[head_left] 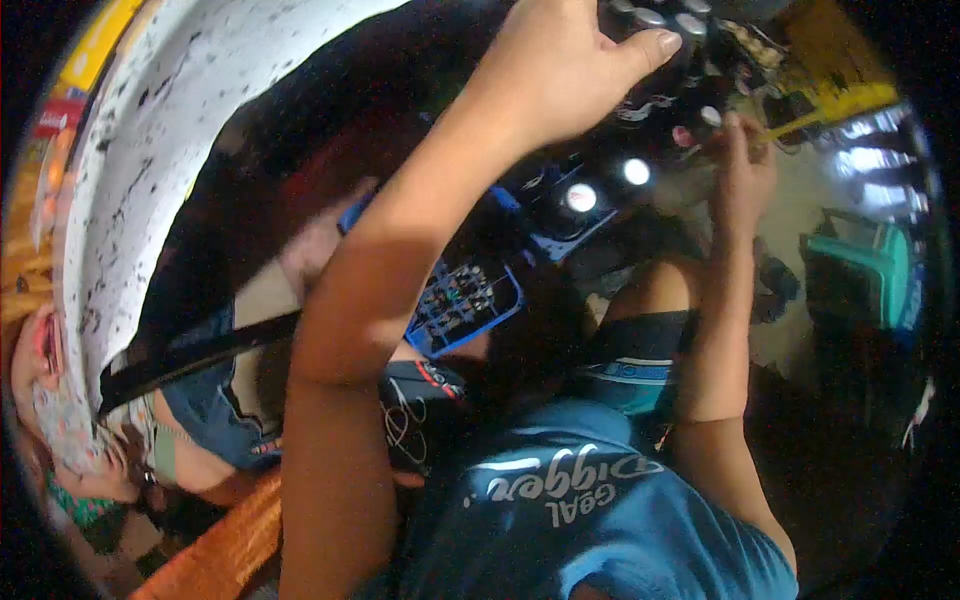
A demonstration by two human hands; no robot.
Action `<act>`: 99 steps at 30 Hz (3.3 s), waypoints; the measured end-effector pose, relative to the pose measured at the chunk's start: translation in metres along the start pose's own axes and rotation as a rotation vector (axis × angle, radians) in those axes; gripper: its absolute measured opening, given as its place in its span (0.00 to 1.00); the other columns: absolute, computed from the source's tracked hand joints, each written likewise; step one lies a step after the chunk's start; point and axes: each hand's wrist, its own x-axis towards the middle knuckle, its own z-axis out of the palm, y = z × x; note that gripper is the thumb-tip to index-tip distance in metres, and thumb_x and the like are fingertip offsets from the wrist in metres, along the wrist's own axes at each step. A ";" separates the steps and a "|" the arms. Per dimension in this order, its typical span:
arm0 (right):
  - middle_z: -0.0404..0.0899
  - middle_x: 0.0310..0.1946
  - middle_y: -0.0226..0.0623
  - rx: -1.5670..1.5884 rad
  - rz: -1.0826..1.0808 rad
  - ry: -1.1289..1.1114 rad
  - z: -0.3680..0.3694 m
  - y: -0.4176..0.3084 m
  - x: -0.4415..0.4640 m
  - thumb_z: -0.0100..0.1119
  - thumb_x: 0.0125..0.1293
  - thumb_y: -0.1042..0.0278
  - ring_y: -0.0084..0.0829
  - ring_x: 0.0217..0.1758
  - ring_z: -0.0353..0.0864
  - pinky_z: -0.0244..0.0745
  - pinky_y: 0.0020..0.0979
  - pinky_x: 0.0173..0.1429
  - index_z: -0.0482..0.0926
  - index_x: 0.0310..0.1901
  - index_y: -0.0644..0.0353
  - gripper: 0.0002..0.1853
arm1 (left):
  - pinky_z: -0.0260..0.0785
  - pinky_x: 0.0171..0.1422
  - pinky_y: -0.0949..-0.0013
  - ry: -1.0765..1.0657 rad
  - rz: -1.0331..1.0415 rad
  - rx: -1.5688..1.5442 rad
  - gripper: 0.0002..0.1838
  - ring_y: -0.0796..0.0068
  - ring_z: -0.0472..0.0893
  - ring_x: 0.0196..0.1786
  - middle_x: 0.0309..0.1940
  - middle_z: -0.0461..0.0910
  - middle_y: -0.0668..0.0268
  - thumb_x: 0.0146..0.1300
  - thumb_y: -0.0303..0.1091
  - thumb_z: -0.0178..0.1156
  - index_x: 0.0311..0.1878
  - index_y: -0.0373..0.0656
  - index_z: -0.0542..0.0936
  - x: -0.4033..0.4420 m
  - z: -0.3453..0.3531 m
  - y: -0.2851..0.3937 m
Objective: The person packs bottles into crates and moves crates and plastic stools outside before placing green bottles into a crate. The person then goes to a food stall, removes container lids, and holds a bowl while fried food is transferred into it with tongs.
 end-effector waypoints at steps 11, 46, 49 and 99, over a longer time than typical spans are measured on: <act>0.79 0.28 0.37 0.074 -0.020 -0.026 -0.010 0.013 0.014 0.61 0.67 0.61 0.26 0.31 0.79 0.73 0.26 0.39 0.76 0.44 0.67 0.16 | 0.67 0.61 0.49 -0.532 -0.946 0.765 0.42 0.48 0.73 0.59 0.55 0.74 0.49 0.49 0.48 0.69 0.64 0.39 0.65 -0.342 0.063 -0.192; 0.81 0.29 0.30 -0.207 -0.010 0.168 -0.117 -0.283 0.052 0.66 0.64 0.65 0.20 0.32 0.79 0.74 0.22 0.39 0.80 0.38 0.63 0.10 | 0.71 0.41 0.61 -0.869 -1.115 0.360 0.25 0.65 0.80 0.31 0.28 0.83 0.59 0.64 0.54 0.60 0.37 0.36 0.83 -0.185 -0.126 0.057; 0.81 0.29 0.31 -0.283 0.055 0.186 -0.135 -0.325 0.025 0.66 0.64 0.66 0.21 0.32 0.80 0.74 0.22 0.39 0.80 0.40 0.63 0.10 | 0.68 0.35 0.65 -0.896 -1.152 0.241 0.24 0.73 0.74 0.25 0.22 0.78 0.66 0.64 0.53 0.60 0.30 0.38 0.81 -0.179 -0.131 0.120; 0.80 0.33 0.37 -0.165 0.338 1.270 -0.394 -0.450 -0.027 0.59 0.68 0.72 0.26 0.38 0.79 0.76 0.28 0.47 0.72 0.39 0.63 0.06 | 0.62 0.22 0.76 -1.417 -0.512 0.145 0.16 0.81 0.69 0.19 0.21 0.72 0.71 0.65 0.43 0.63 0.43 0.39 0.75 0.351 0.330 0.386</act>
